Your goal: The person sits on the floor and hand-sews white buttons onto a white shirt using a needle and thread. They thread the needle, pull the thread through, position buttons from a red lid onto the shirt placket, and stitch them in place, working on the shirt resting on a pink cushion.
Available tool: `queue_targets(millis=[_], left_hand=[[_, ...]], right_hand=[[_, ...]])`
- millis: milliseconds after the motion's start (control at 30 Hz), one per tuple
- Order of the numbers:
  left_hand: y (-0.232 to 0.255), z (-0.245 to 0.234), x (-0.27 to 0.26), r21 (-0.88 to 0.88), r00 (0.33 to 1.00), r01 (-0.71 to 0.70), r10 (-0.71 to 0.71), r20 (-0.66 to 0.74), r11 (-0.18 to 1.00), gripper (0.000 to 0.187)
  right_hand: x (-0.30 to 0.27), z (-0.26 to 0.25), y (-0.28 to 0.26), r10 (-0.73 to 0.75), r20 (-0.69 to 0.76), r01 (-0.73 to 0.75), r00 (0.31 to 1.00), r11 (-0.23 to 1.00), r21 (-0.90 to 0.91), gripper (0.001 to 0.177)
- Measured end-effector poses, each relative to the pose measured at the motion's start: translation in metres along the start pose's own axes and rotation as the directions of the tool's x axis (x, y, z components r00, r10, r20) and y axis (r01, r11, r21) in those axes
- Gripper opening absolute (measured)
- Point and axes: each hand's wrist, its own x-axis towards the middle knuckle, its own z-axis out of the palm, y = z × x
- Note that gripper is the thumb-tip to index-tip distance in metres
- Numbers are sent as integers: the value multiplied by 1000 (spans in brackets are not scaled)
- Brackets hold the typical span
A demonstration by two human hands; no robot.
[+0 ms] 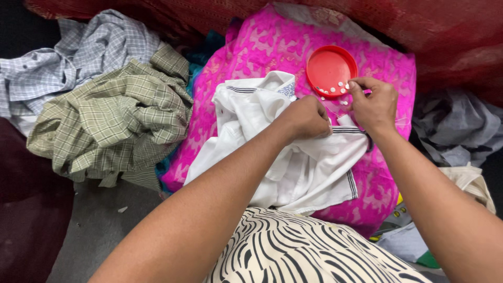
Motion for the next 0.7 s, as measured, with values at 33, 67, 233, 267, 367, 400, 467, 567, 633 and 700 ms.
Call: queue_targets(millis=[33, 67, 233, 267, 367, 400, 467, 567, 633, 700], left_hand=[[-1, -3, -1, -17, 1000, -1, 1, -2, 1000, 18], [-2, -7, -1, -11, 1000, 9, -9, -13, 1000, 18], [-6, -18, -2, -51, 998, 50, -52, -29, 997, 19], [-6, -19, -1, -61, 998, 54, -56, -26, 997, 19], [-6, -19, 1, -95, 998, 60, -62, -27, 994, 20], [-7, -20, 1, -106, 998, 54, -57, -27, 993, 20], [-8, -19, 3, -184, 998, 57, -62, -21, 981, 20], [-10, -19, 5, -345, 995, 94, -104, -11, 934, 19], [-11, -20, 7, -388, 991, 122, -133, -1, 914, 18], [-12, -21, 8, -385, 985, 167, -170, 25, 908, 18]], right_hand=[[7, 2, 3, 16, 10, -16, 1000, 1000, 14, 19], [13, 3, 7, 32, 21, -33, 999, 999, 28, 20], [31, 6, 18, -165, 123, 200, 979, 902, -383, 23], [33, 8, 17, -120, 181, 190, 976, 874, -446, 25], [38, 14, 9, -16, 195, 129, 981, 806, -578, 25], [42, 16, 5, 15, 196, 107, 981, 796, -596, 25], [47, 19, 0, 85, 184, 52, 979, 774, -631, 25], [48, 21, -2, 79, 161, 48, 984, 748, -662, 23], [47, 21, -1, 87, 134, 23, 987, 754, -656, 22], [47, 20, 2, 63, 119, 28, 991, 764, -645, 21]])
